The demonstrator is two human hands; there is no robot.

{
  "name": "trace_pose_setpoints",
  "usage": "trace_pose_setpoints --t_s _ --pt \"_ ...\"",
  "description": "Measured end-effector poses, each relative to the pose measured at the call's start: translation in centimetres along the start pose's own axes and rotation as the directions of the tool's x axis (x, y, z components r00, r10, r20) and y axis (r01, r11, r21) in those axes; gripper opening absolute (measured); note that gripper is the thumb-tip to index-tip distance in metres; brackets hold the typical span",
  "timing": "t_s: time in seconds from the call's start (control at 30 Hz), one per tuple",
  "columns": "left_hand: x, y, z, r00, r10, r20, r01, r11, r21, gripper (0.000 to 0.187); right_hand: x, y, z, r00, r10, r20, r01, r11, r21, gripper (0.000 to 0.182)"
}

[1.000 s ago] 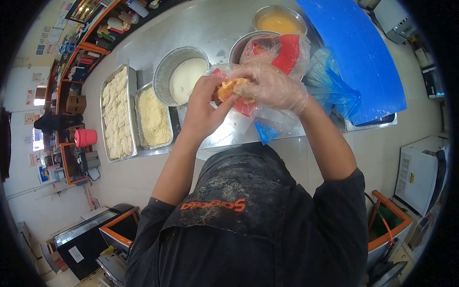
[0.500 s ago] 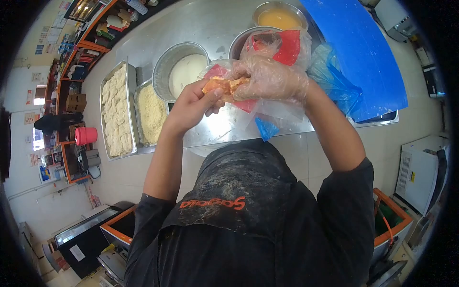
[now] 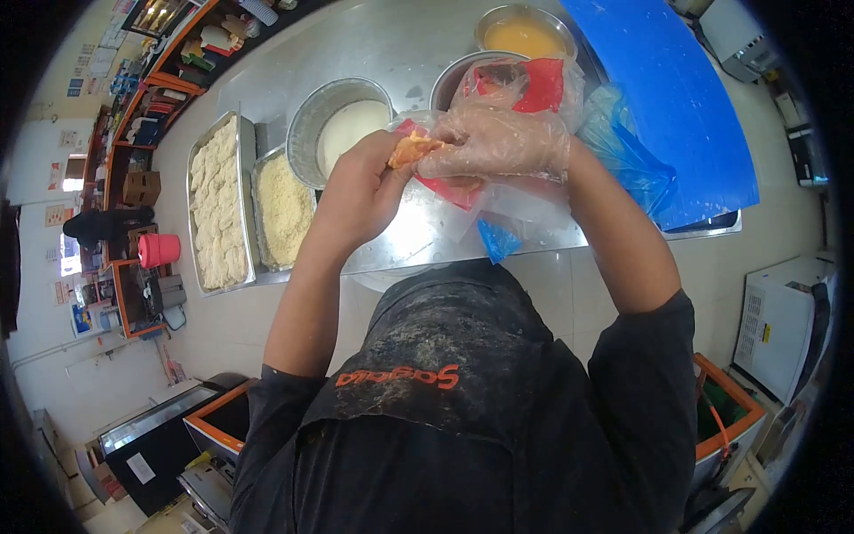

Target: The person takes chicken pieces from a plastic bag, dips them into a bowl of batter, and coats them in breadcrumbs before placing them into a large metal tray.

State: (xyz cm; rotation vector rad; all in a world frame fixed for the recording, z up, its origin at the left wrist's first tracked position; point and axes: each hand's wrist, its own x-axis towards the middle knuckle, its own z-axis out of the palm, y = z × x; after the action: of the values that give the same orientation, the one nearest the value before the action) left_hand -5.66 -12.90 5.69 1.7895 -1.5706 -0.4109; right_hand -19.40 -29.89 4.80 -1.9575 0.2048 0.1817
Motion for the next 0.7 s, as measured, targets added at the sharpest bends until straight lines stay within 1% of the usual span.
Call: trace_pose_setpoints --t_s 0.03,0.13,0.23,0.27,0.33,0.37,0.43,0.53,0.63,0.7 --pt "0.0 0.3 -0.2 1.000 0.000 0.013 0.000 1.000 -0.001 0.016 0.0 0.2 -0.1 0.999 0.008 0.034 -0.009 0.999 0.049 0.050" --pt "-0.1 0.4 -0.3 0.998 0.067 -0.004 -0.067 0.996 0.053 0.015 0.2 1.2 0.1 0.999 -0.039 0.027 0.033 0.981 0.193 0.046" --pt "0.1 0.2 -0.1 0.997 0.071 0.026 -0.073 0.995 0.074 0.021 0.5 1.3 0.7 0.997 -0.067 -0.024 0.069 0.994 0.085 0.038" --pt "0.2 -0.1 -0.1 0.999 -0.005 0.052 0.007 0.999 -0.038 0.021 0.5 1.2 0.9 0.996 -0.085 -0.034 0.087 0.994 0.058 0.035" --pt "0.4 -1.0 -0.2 0.981 -0.146 0.127 0.174 0.952 -0.252 0.024 0.5 0.6 0.9 0.989 -0.147 -0.032 0.148 0.989 0.031 0.033" --pt "0.5 -1.5 -0.2 0.966 -0.190 0.173 0.242 0.898 -0.367 0.025 0.4 0.1 0.9 0.981 -0.187 -0.058 0.186 0.982 -0.028 0.032" --pt "0.7 -2.3 -0.2 0.926 -0.255 0.279 0.374 0.736 -0.565 0.030 0.2 -0.8 1.0 0.957 -0.270 -0.105 0.254 0.956 -0.145 0.032" --pt "1.0 -3.1 -0.2 0.897 -0.235 0.374 0.427 0.678 -0.599 0.036 0.2 0.4 1.0 0.938 -0.327 -0.116 0.299 0.932 -0.207 0.031" --pt "1.2 -4.0 0.0 0.879 -0.209 0.429 0.443 0.691 -0.571 0.033 0.3 1.6 0.6 0.967 -0.244 -0.074 0.237 0.967 -0.091 0.030" --pt "1.6 -4.3 0.4 0.871 -0.202 0.448 0.456 0.675 -0.581 0.034 0.2 2.0 0.3 0.991 -0.126 -0.042 0.126 0.992 -0.011 0.033"
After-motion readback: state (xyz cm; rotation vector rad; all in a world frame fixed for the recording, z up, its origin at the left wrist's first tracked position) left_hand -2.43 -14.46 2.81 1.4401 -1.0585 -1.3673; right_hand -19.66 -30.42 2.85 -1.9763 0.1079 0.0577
